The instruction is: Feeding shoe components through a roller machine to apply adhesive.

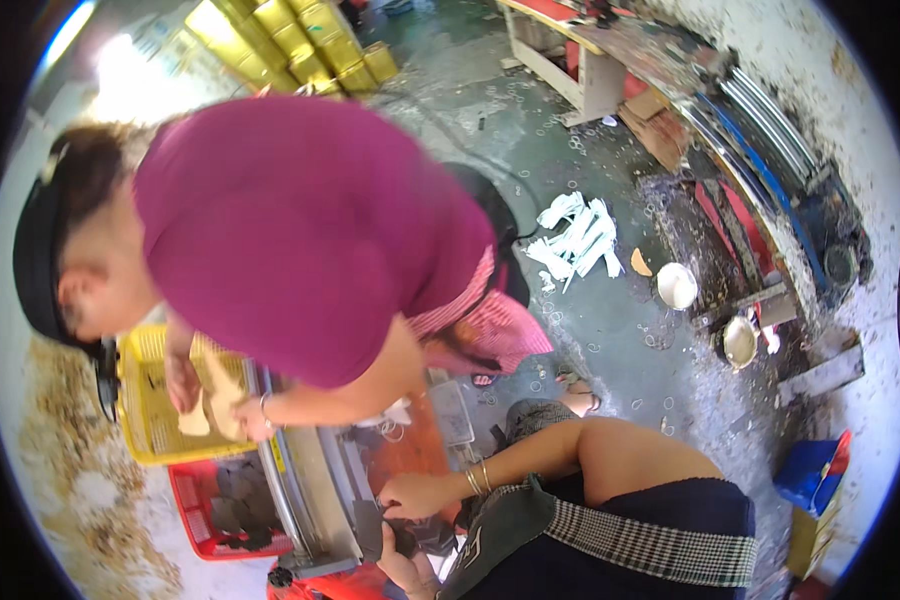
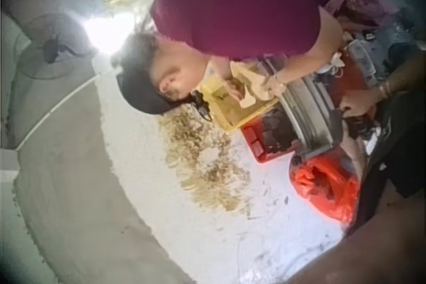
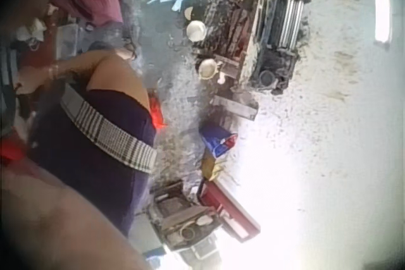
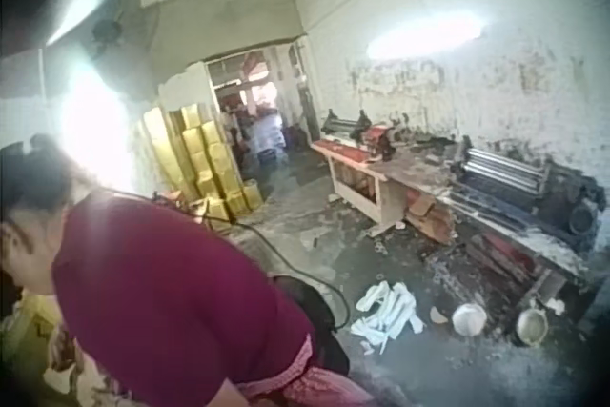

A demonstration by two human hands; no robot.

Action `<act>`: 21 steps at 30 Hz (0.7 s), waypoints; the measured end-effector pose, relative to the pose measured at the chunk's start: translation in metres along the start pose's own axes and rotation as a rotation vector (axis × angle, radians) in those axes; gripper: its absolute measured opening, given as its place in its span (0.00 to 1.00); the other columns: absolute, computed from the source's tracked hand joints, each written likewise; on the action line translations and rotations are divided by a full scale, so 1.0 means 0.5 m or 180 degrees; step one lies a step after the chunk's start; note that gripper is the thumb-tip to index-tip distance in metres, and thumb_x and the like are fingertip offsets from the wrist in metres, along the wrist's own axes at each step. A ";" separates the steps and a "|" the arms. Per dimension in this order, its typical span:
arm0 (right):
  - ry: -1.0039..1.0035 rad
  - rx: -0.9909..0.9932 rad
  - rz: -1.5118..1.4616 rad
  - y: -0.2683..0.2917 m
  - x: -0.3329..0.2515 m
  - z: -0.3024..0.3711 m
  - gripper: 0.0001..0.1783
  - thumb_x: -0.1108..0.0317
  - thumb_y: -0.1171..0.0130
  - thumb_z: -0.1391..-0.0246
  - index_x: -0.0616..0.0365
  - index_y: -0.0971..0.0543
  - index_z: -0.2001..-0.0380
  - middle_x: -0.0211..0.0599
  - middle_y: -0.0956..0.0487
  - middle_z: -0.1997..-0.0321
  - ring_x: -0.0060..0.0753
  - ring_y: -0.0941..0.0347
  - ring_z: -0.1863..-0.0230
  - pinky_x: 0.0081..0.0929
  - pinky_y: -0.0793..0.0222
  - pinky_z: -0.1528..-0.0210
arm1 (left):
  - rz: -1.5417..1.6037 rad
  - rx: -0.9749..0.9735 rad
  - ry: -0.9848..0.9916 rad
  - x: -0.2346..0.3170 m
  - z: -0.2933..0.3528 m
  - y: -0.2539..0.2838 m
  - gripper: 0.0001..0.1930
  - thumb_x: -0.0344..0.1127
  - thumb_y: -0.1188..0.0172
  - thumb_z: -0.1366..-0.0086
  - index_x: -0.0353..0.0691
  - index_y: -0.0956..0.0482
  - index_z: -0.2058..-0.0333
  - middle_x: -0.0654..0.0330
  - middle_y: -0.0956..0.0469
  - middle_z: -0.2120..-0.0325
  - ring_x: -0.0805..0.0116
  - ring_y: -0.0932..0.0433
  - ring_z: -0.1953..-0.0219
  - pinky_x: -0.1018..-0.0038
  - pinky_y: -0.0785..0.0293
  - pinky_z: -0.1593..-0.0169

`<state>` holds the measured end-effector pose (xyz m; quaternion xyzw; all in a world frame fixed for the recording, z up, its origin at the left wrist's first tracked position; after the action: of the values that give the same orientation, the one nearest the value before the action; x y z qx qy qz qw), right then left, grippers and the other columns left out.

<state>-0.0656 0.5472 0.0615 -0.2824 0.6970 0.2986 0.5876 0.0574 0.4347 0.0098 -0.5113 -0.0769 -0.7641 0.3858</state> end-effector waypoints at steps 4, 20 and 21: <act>0.0093 -0.0066 0.0057 0.077 0.054 0.076 0.13 0.62 0.40 0.55 0.64 0.23 0.76 0.51 0.22 0.73 0.52 0.24 0.68 0.44 0.31 0.66 | -0.0065 -0.0012 0.0179 -0.070 0.049 -0.125 0.12 0.32 0.46 0.34 0.34 0.26 0.54 0.59 0.22 0.63 0.67 0.23 0.63 0.72 0.27 0.58; -0.0063 0.0435 -0.0253 0.522 0.054 0.393 0.14 0.59 0.41 0.50 0.60 0.22 0.69 0.46 0.22 0.68 0.54 0.26 0.63 0.46 0.32 0.62 | -0.0654 -0.0025 0.0256 -0.246 0.230 -0.586 0.16 0.27 0.44 0.37 0.41 0.29 0.50 0.62 0.24 0.57 0.69 0.25 0.55 0.72 0.28 0.55; -0.0057 0.0409 -0.0263 0.534 0.053 0.397 0.14 0.59 0.41 0.50 0.60 0.22 0.69 0.46 0.22 0.68 0.54 0.26 0.63 0.46 0.32 0.62 | -0.0688 -0.0053 0.0218 -0.252 0.224 -0.592 0.17 0.27 0.43 0.38 0.40 0.29 0.50 0.61 0.24 0.57 0.68 0.25 0.56 0.72 0.28 0.56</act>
<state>-0.1394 0.8714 0.0319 -0.2701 0.6971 0.2313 0.6226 -0.0370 0.7608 0.0382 -0.4769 -0.1120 -0.8188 0.2993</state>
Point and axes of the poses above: each hand's wrist, its own z-axis away from the middle knuckle, its own y-axis out of the back of the hand, x = y × z, the point moved 9 cm from there along -z, towards the middle knuckle
